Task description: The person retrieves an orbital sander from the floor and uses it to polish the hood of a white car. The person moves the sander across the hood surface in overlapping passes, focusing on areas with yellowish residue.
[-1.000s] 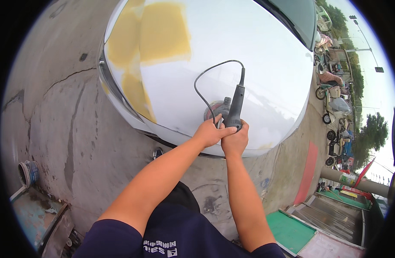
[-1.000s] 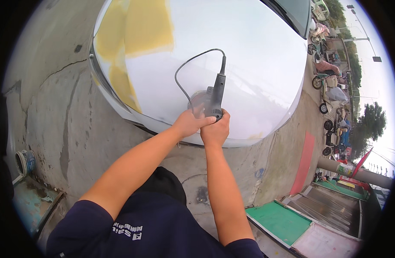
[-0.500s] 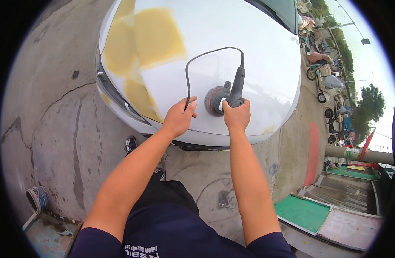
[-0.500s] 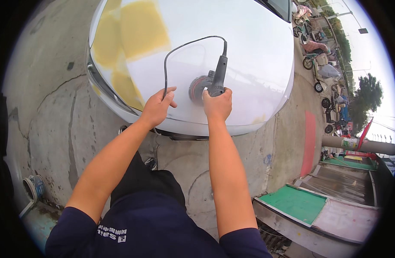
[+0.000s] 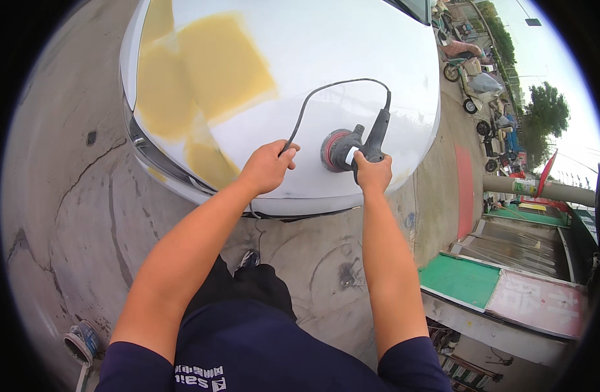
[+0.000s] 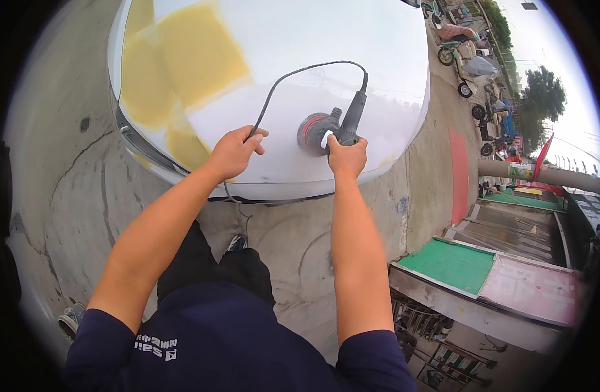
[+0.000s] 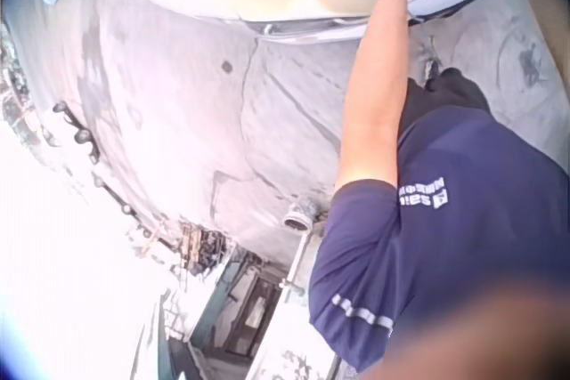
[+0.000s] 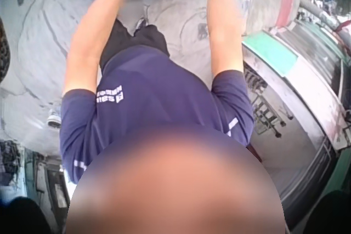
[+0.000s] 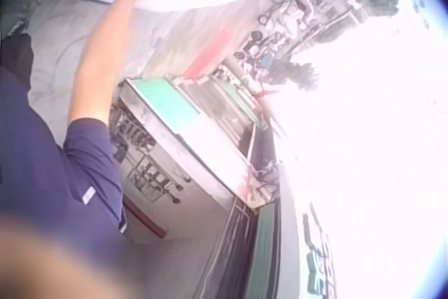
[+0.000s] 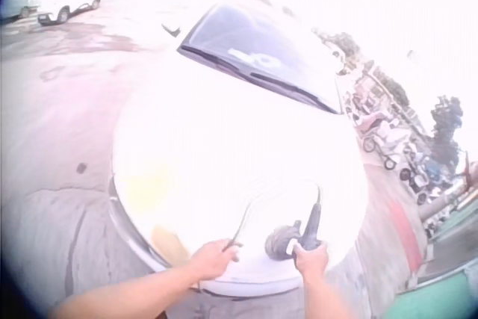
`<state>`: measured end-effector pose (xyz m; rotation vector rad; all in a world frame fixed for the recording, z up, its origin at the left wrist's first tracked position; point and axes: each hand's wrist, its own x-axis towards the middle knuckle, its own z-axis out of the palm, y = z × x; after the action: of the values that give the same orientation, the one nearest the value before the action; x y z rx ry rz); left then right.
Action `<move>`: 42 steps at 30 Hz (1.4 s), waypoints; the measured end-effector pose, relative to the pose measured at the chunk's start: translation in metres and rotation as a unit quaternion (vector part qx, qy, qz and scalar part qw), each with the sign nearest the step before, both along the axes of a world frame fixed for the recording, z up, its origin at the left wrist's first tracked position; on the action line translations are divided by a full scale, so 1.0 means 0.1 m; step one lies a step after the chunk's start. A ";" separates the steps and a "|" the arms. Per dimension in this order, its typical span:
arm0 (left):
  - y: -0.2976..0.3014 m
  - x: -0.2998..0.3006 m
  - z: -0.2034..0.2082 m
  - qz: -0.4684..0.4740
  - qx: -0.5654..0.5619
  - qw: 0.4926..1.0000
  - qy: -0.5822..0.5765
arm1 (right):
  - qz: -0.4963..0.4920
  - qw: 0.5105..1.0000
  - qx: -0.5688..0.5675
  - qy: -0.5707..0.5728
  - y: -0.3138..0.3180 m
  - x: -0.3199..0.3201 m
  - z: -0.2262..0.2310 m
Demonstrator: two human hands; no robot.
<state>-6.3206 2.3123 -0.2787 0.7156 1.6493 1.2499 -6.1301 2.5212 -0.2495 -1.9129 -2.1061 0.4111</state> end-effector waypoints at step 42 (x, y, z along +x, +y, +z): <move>0.14 -0.10 0.11 -0.068 -0.060 0.995 -0.036 | -0.056 0.998 -0.013 -0.004 0.28 -0.01 0.09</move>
<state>-6.3310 2.3260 -0.2674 0.6889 1.5760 1.0592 -6.1315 2.5488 -0.2406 -2.0395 -1.9955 0.4105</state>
